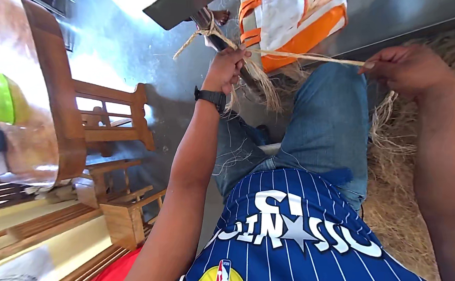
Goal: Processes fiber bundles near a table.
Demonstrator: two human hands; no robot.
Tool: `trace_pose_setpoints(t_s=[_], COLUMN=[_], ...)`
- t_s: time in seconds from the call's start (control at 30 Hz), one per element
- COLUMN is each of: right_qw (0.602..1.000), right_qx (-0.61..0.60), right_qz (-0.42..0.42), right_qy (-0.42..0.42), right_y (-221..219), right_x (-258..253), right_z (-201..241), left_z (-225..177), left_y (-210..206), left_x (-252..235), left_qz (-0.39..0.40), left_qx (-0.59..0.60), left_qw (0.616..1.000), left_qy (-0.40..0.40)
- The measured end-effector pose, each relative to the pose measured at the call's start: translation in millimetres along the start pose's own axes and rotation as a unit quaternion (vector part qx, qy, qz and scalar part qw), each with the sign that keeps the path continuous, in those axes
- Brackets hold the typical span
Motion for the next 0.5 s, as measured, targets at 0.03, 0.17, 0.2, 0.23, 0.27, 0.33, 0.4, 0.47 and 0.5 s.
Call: trace_pose_setpoints(t_s=[0.03,0.17,0.2,0.23,0.27,0.33,0.4,0.47,0.5], right_qw=[1.000,0.999,0.999,0.998,0.998,0.998,0.997,0.997,0.998], right_qx=[0.000,-0.027,-0.036,-0.045,-0.055,-0.063,-0.070,-0.079,-0.064], right_qz=[-0.004,-0.024,-0.029,-0.032,-0.032,-0.029,-0.030,-0.024,-0.016], right_qy=[0.009,0.021,0.015,0.007,-0.002,-0.005,0.002,-0.002,-0.013], right_y=[1.6,11.1,13.9,16.0,17.2,18.3,21.4,27.2,28.3], right_x=[-1.3,9.3,14.7,19.3,23.2,29.3,31.6,32.9,35.3], right_z=[0.0,-10.7,-15.1,-19.3,-22.9,-27.6,-31.2,-36.6,-37.9], left_z=[-0.3,1.3,3.2,5.3,7.1,8.9,7.5,6.9,8.3], left_y=[0.5,-0.2,0.1,1.1,2.1,4.4,5.0,2.8,2.1], left_x=[-0.1,0.4,-1.9,-4.5,-6.6,-10.6,-12.8,-14.5,-14.3], left_qz=[-0.005,-0.003,0.003,0.006,0.006,0.009,0.011,0.007,0.001], left_qx=[-0.004,-0.019,-0.018,-0.017,-0.016,-0.018,-0.019,-0.010,-0.003], left_qw=[1.000,1.000,1.000,1.000,1.000,1.000,0.999,0.999,1.000], left_qy=[-0.004,-0.013,-0.015,-0.017,-0.019,-0.024,-0.030,-0.032,-0.031])
Point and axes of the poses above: each hand's wrist, its own x-axis away from the middle knuckle, its own y-axis out of the back of the hand, z = x × y, the point moved 2 cm from there along -x, towards the middle knuckle, and after that the axes turned 11 degrees about y, right-handed, at the moved point
